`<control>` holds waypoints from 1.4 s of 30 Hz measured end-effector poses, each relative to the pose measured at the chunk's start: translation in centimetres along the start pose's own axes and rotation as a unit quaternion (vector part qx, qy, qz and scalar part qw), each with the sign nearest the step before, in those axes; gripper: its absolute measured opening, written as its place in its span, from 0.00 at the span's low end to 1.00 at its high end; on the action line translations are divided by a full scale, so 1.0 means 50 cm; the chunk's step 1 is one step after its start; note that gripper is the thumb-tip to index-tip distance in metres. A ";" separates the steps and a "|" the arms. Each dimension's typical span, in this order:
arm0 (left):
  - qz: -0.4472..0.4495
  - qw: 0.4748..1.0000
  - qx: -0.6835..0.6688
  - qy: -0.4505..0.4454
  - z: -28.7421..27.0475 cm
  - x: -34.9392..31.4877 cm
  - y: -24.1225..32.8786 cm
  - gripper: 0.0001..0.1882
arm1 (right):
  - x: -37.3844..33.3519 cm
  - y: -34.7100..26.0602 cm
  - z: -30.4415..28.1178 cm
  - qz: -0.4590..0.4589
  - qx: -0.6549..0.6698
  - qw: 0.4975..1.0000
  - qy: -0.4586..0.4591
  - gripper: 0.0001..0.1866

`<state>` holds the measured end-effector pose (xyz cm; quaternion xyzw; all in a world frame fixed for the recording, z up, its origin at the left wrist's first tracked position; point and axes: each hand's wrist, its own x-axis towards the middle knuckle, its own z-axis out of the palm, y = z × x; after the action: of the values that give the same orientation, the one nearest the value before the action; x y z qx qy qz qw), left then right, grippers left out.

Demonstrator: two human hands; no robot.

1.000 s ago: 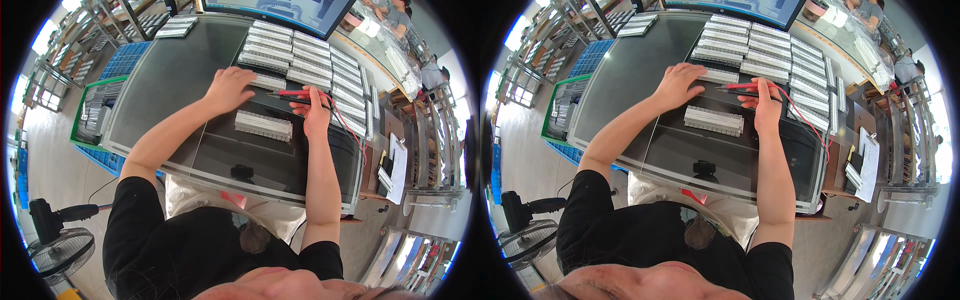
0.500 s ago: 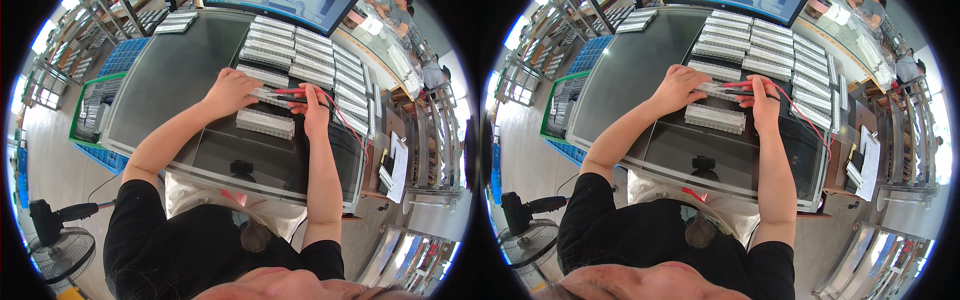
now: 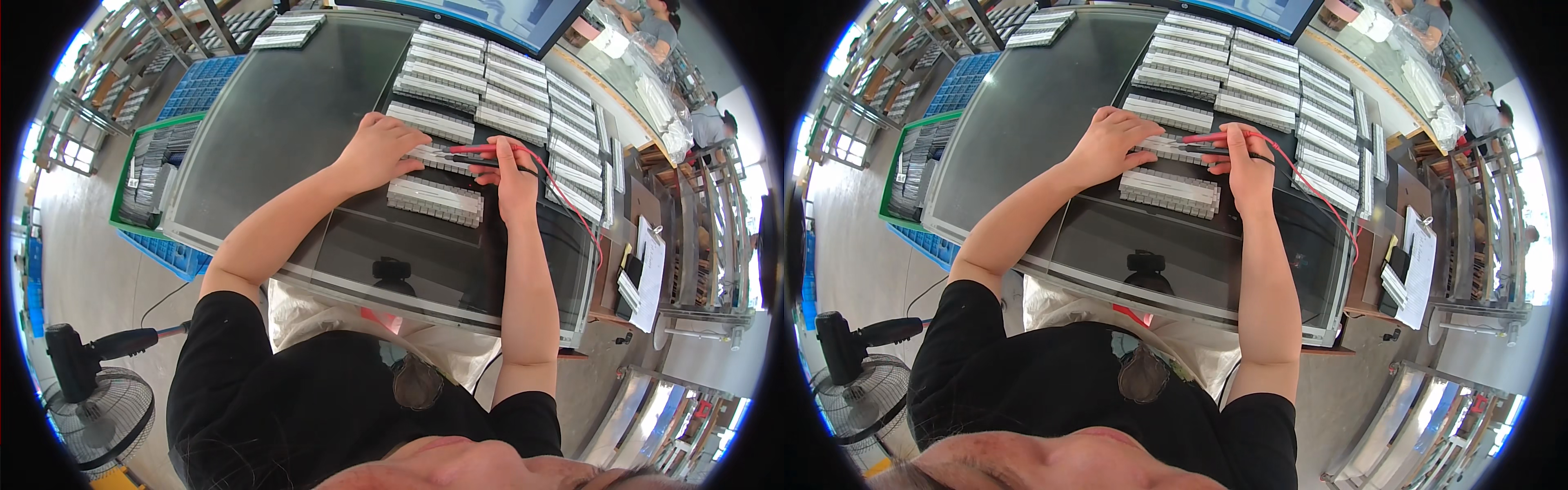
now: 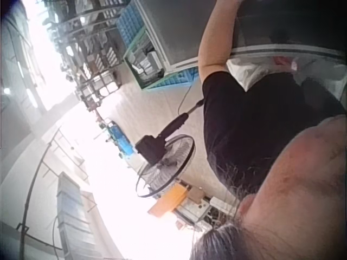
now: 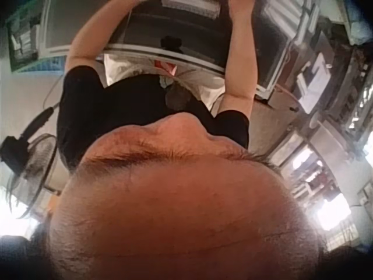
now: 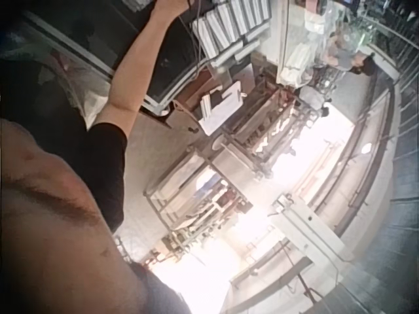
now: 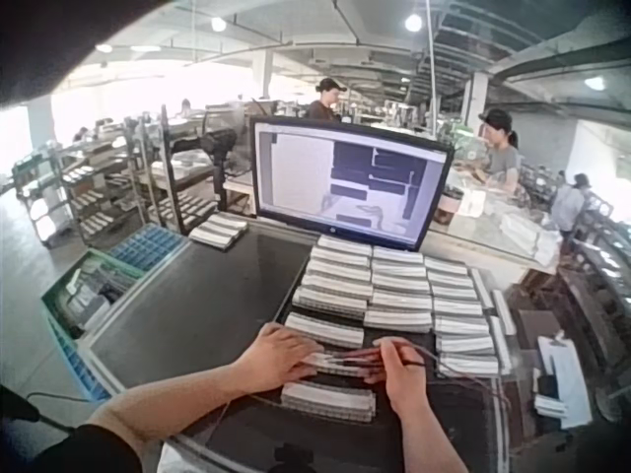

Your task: Testing individual solar cell strips using a probe at an assembly station.

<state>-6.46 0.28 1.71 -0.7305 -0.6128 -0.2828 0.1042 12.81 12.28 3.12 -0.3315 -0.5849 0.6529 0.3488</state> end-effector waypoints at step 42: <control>-0.017 0.999 -0.007 -0.040 0.000 -0.002 -0.007 0.19 | -0.002 0.001 0.000 -0.004 0.014 1.000 0.004 0.15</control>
<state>-6.82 0.29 1.58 -0.7317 -0.6266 -0.2592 0.0698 12.84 12.18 3.08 -0.3266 -0.5757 0.6583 0.3585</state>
